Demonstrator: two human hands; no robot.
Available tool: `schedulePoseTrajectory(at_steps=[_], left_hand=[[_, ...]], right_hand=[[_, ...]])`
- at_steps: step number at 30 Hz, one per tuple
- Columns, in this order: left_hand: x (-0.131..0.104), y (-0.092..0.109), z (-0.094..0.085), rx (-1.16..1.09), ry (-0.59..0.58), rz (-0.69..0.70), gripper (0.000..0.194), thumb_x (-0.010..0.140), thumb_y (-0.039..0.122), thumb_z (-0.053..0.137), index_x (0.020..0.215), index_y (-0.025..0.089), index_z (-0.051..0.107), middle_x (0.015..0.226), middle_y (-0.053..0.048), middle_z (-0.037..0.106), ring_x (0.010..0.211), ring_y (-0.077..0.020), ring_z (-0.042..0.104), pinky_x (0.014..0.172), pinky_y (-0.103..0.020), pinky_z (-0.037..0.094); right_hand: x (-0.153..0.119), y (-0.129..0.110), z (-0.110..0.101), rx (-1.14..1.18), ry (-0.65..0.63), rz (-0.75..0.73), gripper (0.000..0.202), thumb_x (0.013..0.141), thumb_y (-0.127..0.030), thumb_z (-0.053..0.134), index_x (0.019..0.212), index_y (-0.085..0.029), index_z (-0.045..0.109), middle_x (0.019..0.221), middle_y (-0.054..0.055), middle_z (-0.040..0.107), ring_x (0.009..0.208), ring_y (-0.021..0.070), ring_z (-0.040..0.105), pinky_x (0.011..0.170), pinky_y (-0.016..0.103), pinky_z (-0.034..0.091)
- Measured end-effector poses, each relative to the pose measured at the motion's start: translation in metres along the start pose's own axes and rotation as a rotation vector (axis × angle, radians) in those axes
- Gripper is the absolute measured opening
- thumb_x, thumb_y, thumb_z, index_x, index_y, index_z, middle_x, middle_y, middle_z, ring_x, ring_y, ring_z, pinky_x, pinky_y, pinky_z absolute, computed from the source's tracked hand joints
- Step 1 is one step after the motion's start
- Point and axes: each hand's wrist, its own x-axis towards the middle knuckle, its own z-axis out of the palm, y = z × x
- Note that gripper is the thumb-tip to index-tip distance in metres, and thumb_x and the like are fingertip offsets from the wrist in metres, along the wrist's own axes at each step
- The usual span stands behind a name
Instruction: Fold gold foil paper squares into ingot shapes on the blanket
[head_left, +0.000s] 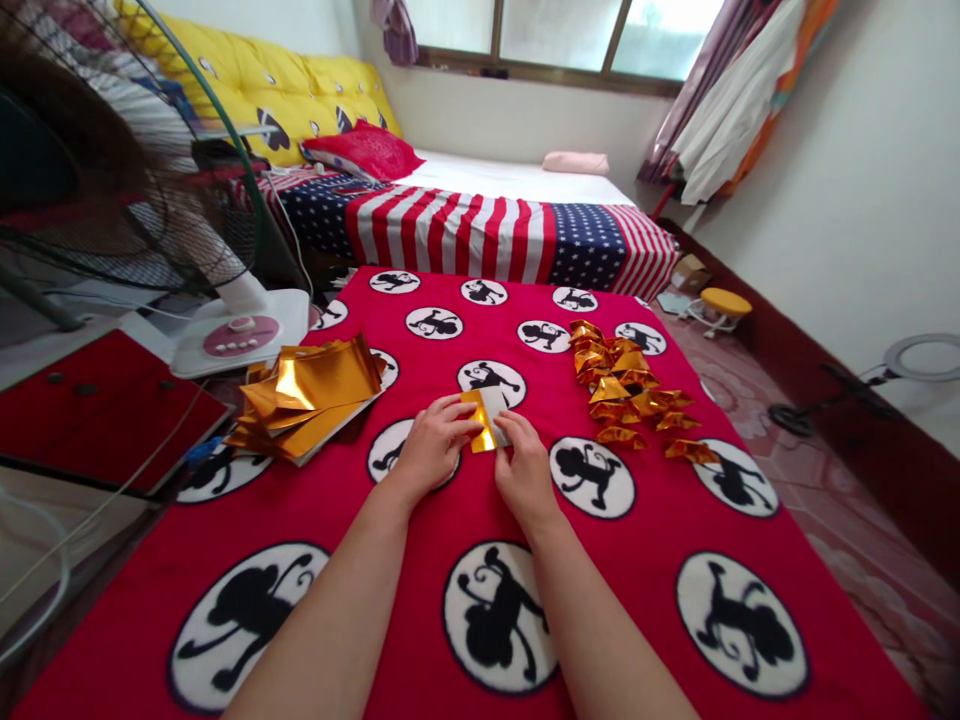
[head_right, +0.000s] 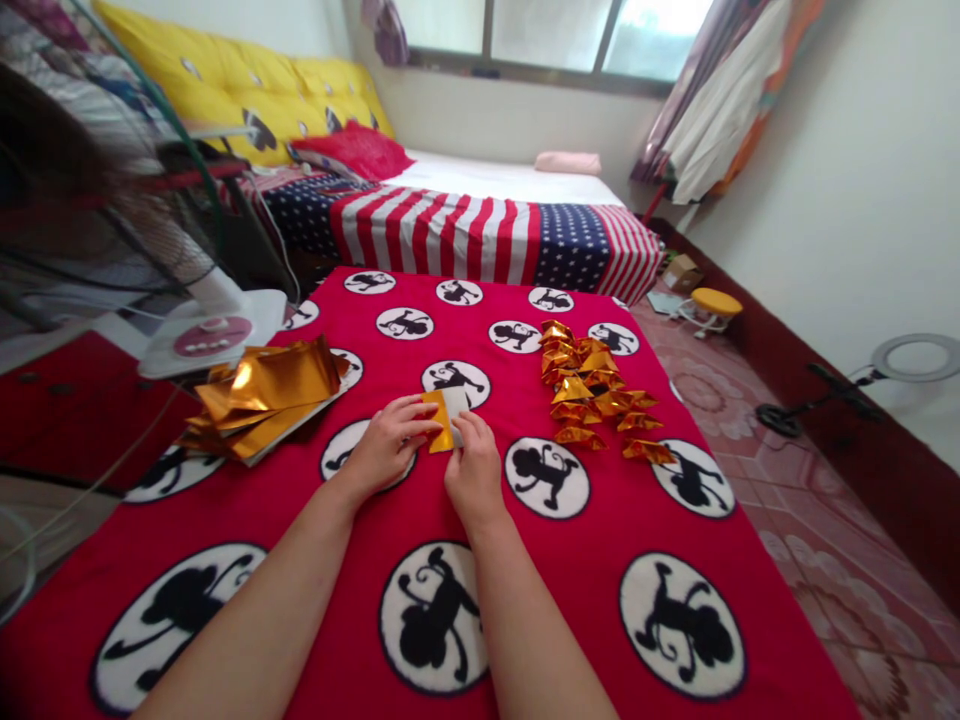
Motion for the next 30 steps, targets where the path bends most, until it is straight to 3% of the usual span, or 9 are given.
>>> schedulePoseTrajectory(at_steps=[3, 9, 15, 21, 30], left_hand=[[0.001, 0.003, -0.004, 0.046, -0.065, 0.002, 0.029, 0.088, 0.016, 0.053, 0.107, 0.03, 0.071, 0.136, -0.002, 0.059, 0.138, -0.0265, 0.037, 0.111, -0.055, 0.031], [0.001, 0.006, -0.009, 0.041, -0.145, 0.012, 0.033, 0.09, 0.018, 0.051, 0.114, 0.034, 0.067, 0.136, 0.0, 0.059, 0.138, -0.0241, 0.039, 0.114, -0.059, 0.02], [0.003, 0.004, -0.006, 0.11, -0.123, 0.031, 0.04, 0.089, 0.016, 0.049, 0.123, 0.03, 0.064, 0.143, -0.005, 0.052, 0.132, -0.0237, 0.046, 0.107, -0.046, 0.038], [0.005, 0.0, -0.007, 0.099, -0.128, 0.045, 0.055, 0.081, 0.001, 0.045, 0.124, 0.03, 0.063, 0.136, -0.002, 0.058, 0.125, -0.0215, 0.051, 0.104, -0.042, 0.041], [0.007, -0.002, 0.002, -0.066, 0.019, -0.045, 0.039, 0.083, 0.008, 0.056, 0.117, 0.024, 0.066, 0.122, -0.004, 0.068, 0.117, -0.0214, 0.059, 0.101, -0.04, 0.044]], right_hand=[[0.002, 0.001, -0.001, 0.05, -0.003, -0.001, 0.048, 0.072, 0.0, 0.044, 0.114, -0.015, 0.061, 0.124, 0.013, 0.06, 0.12, 0.0223, 0.054, 0.107, 0.041, 0.041], [0.002, 0.0, -0.004, 0.056, -0.035, -0.024, 0.046, 0.073, 0.001, 0.045, 0.111, -0.018, 0.062, 0.127, 0.011, 0.057, 0.123, 0.0214, 0.052, 0.108, 0.04, 0.04], [0.0, 0.002, -0.002, -0.076, -0.005, -0.02, 0.037, 0.076, -0.001, 0.047, 0.103, -0.019, 0.066, 0.119, 0.011, 0.061, 0.114, 0.0239, 0.053, 0.102, 0.042, 0.043], [0.003, 0.008, -0.01, 0.028, -0.068, -0.018, 0.045, 0.071, 0.001, 0.052, 0.108, -0.02, 0.066, 0.122, 0.01, 0.061, 0.115, 0.0235, 0.055, 0.104, 0.041, 0.042], [0.001, 0.005, -0.007, 0.016, -0.068, -0.027, 0.04, 0.073, -0.001, 0.056, 0.106, -0.022, 0.067, 0.124, 0.009, 0.058, 0.118, 0.0244, 0.052, 0.104, 0.042, 0.042]])
